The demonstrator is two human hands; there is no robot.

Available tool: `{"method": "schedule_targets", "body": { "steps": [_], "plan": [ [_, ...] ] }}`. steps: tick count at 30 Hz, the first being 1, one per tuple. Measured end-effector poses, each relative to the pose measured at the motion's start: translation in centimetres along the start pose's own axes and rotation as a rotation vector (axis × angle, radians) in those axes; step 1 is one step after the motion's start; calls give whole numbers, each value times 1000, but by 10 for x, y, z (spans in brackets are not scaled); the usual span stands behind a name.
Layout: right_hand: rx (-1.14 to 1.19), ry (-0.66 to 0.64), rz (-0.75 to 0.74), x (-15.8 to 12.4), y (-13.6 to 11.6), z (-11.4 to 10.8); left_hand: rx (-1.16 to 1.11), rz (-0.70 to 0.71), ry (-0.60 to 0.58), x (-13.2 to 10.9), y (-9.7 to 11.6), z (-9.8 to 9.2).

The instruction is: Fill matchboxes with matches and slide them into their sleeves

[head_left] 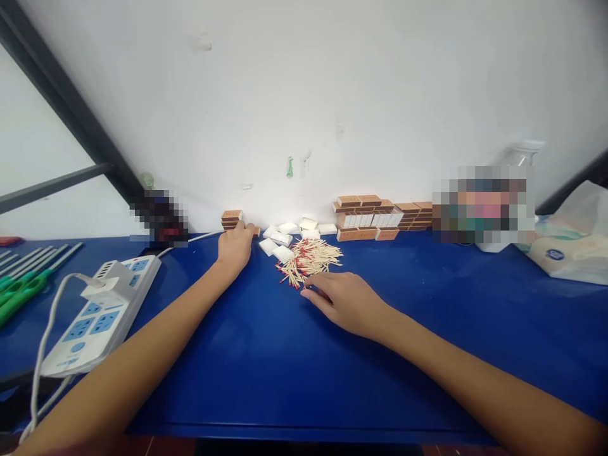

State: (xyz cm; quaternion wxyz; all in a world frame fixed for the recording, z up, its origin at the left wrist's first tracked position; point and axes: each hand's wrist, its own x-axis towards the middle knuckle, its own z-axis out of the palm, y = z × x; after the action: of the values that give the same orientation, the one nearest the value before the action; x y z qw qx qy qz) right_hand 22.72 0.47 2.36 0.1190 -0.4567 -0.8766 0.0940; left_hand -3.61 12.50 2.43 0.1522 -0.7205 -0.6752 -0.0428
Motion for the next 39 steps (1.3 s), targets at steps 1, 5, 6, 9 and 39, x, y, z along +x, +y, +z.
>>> {"method": "schedule_targets", "body": {
  "steps": [1, 5, 6, 9, 39],
  "plan": [
    [-2, -1, -1, 0, 0, 0, 6, 10, 0, 0, -2, 0],
    [-11, 9, -10, -1, 1, 1, 19, 29, -2, 1, -7, 0],
    [-10, 12, -13, 0, 2, 2, 18, 34, -5, 1, -7, 0],
    [3, 33, -27, 0, 4, 3, -2, 68, -21, 2, -6, -2],
    [35, 149, -50, 9, 45, -8, -372, 672, 240, -82, 12, -38]
  ]
}}
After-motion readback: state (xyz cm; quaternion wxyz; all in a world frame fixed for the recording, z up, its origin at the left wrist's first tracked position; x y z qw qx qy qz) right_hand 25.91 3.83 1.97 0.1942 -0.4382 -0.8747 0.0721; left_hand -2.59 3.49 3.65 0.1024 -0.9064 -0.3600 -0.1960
